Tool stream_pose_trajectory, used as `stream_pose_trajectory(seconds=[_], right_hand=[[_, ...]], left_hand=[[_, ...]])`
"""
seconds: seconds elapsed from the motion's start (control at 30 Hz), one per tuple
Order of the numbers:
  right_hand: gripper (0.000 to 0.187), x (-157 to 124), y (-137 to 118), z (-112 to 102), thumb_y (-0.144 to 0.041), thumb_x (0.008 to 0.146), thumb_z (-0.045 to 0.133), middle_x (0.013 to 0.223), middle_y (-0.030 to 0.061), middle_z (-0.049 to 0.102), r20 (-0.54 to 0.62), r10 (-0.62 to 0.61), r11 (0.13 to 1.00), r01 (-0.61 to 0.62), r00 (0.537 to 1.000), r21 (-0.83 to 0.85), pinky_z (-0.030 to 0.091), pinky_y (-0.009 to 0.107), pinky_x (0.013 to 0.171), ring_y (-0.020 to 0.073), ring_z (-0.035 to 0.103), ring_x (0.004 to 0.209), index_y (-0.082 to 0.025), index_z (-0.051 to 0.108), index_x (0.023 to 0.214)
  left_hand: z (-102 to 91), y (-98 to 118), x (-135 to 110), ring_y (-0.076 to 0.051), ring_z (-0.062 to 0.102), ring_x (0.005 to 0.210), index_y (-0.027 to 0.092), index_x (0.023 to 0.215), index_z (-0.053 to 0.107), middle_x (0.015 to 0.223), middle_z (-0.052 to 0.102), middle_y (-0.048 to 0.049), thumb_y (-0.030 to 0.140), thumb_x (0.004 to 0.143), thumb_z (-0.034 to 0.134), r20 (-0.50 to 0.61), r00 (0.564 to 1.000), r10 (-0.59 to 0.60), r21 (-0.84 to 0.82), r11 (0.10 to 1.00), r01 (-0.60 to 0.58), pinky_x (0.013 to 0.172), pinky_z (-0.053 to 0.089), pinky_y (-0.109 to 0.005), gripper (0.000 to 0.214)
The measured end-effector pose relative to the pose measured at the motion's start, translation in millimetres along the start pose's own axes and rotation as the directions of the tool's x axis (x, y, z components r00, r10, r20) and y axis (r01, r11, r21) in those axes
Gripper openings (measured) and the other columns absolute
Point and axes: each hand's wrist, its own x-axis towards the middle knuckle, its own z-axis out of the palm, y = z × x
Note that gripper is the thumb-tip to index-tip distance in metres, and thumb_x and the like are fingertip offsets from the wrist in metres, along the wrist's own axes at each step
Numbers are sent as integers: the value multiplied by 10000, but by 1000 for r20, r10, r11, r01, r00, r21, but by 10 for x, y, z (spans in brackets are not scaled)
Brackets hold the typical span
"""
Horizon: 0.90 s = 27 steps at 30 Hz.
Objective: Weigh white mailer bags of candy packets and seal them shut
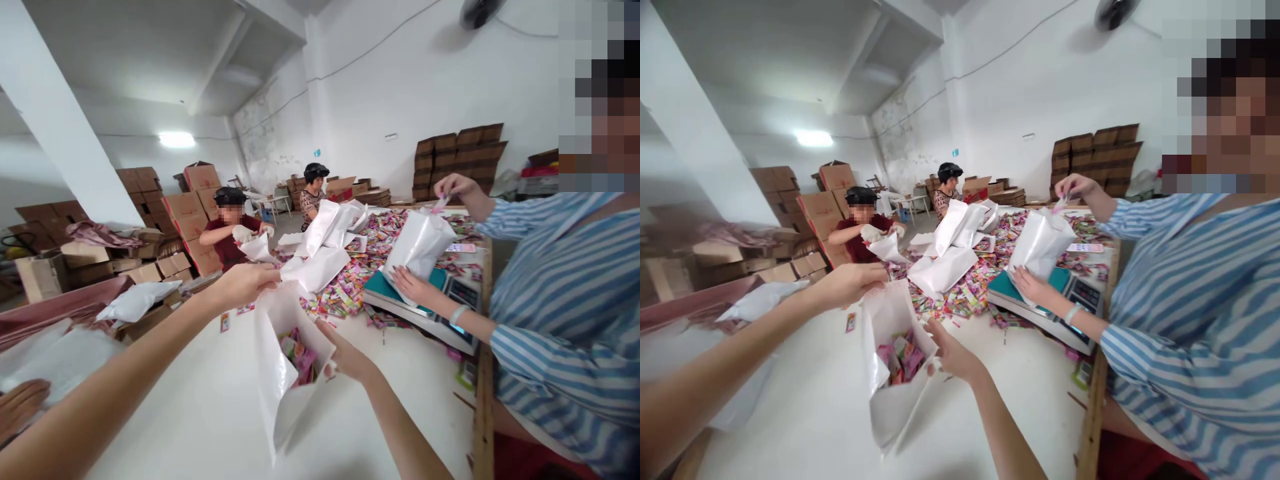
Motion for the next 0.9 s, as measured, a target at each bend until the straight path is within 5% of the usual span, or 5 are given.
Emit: stream_pose_trajectory(seconds=[0.27,0.47,0.73,0.83,0.9], right_hand=[[16,50,232,620,-198,773,491,640,-36,483,-219,-126,959,62,967,-278,379,241,563,123,475,589,-199,502,784],[229,1178,258,74,-226,798,422,906,72,569,-514,-224,889,-43,828,-455,429,354,835,216,528,886,-167,509,1002],[389,1088,739,-450,-233,685,522,1106,126,587,-477,-67,894,-160,876,-419,330,455,1028,279,490,1129,-151,543,1064],[368,136,875,-308,-293,670,536,1018,79,642,-390,0,907,-164,921,-388,438,402,926,240,582,984,-185,582,1018],[278,-594,894,-154,-346,657,576,818,40,673,-225,124,934,-190,967,-303,501,341,777,194,618,762,-194,626,885]], left_hand=[[413,176,467,-165,556,738,199,843,611,824,574,-30,112,822,432,-2,997,79,-27,996,-79,618,360,-247,199],[260,112,913,-206,573,876,167,992,577,1011,579,-80,133,859,416,-308,950,-52,-33,999,44,703,414,-296,212],[905,140,-545,-241,577,984,221,1122,526,1101,596,-92,326,870,449,-136,931,-340,-460,853,244,835,456,-363,284],[1532,424,-1562,-261,599,973,266,1109,555,1067,630,-87,421,757,607,61,764,-643,-709,511,486,876,468,-382,388],[1843,748,-2181,-289,617,922,283,1008,586,990,654,-74,443,575,764,257,439,-861,-790,75,608,787,519,-373,494]])
